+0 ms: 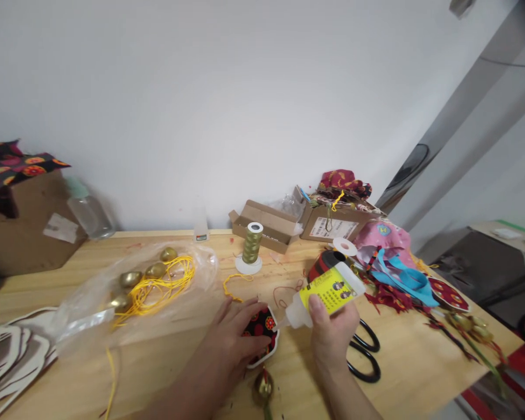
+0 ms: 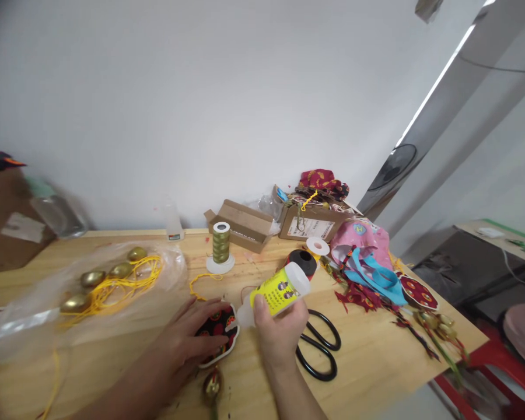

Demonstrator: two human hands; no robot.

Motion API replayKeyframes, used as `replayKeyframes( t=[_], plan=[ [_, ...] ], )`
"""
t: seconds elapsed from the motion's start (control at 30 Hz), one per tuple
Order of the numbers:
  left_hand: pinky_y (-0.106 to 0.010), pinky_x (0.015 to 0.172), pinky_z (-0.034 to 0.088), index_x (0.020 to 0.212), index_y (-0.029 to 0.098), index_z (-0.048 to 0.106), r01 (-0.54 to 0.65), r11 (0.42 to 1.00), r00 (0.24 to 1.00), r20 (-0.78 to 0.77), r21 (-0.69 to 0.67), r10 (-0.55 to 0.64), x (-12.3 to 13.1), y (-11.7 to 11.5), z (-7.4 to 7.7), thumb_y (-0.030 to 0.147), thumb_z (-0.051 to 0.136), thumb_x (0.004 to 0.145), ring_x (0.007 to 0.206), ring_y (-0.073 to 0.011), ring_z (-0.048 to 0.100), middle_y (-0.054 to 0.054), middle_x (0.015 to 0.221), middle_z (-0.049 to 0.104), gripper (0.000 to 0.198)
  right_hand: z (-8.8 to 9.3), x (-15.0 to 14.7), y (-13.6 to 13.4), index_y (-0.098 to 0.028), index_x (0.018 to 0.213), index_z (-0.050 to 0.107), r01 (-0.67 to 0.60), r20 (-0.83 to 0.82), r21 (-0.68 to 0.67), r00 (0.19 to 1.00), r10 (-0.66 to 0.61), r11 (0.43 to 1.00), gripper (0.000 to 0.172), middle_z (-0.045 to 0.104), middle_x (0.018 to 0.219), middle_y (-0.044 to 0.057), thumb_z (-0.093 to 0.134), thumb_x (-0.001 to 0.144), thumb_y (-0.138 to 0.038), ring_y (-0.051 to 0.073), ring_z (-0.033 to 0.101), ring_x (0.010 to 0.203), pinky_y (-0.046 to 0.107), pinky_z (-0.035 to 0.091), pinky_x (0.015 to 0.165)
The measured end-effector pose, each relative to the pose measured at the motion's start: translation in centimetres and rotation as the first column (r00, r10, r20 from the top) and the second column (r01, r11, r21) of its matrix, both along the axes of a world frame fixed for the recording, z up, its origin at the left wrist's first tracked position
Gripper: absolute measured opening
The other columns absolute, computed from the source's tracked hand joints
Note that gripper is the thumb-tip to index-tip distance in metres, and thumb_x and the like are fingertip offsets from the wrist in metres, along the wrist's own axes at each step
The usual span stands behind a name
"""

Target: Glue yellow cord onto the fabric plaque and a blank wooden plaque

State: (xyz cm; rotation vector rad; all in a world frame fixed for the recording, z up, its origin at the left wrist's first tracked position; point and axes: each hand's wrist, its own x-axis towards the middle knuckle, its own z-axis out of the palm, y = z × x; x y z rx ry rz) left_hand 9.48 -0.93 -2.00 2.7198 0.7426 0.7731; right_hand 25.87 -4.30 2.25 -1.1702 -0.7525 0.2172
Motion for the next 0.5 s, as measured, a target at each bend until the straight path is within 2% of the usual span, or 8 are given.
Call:
replayKeyframes(
  t=[0.17,0.27,0.4,0.5],
  plan=[
    [-0.048,0.094,0.037,0.108,0.033,0.062,0.044,0.998,0.999,0.010,-0.040,-0.043,-0.5,0.0,1.0,0.011,0.042,0.081,0.114,-0.0262,0.046,-0.006,0.125,0.053,0.040,-0.2,0.1,0.0,-0.015,0.062,0.055,-0.025,0.009,0.013,1.000,0.025,1.000,0.020,0.064,0.050,0.002,0.069,0.057,-0.029,0.015,0.058,0.040,0.022,0.046,0.036],
    [-0.048,0.098,0.035,0.118,0.036,0.053,0.036,0.995,0.999,-0.033,-0.089,-0.039,-1.0,-0.3,1.5,0.014,0.043,0.084,0.119,-0.0251,0.043,-0.003,0.130,0.048,0.042,-0.3,0.1,0.0,-0.015,0.062,0.054,-0.013,0.002,0.006,1.000,0.013,1.000,0.021,0.064,0.050,0.002,0.069,0.057,-0.030,0.015,0.058,0.040,0.022,0.045,0.036],
    [-0.056,0.101,0.026,0.118,0.037,0.053,-0.011,0.997,0.996,-0.087,-0.083,0.004,-1.6,-1.0,1.2,0.025,0.050,0.084,0.125,-0.0287,0.034,-0.002,0.135,0.045,0.036,-0.3,0.1,0.0,-0.016,0.061,0.054,-0.016,0.001,0.002,1.000,0.016,1.000,0.021,0.063,0.048,0.001,0.068,0.057,-0.030,0.014,0.056,0.038,0.022,0.045,0.036],
    [-0.055,0.102,0.025,0.118,0.036,0.053,-0.014,0.998,0.995,-0.103,-0.067,0.007,-1.9,-1.2,0.8,0.027,0.051,0.084,0.127,-0.0291,0.031,-0.003,0.136,0.044,0.035,-0.2,0.1,0.1,-0.016,0.061,0.054,-0.020,-0.009,0.014,1.000,0.020,1.000,0.020,0.062,0.049,0.001,0.068,0.056,-0.028,0.014,0.056,0.039,0.022,0.045,0.037]
  ],
)
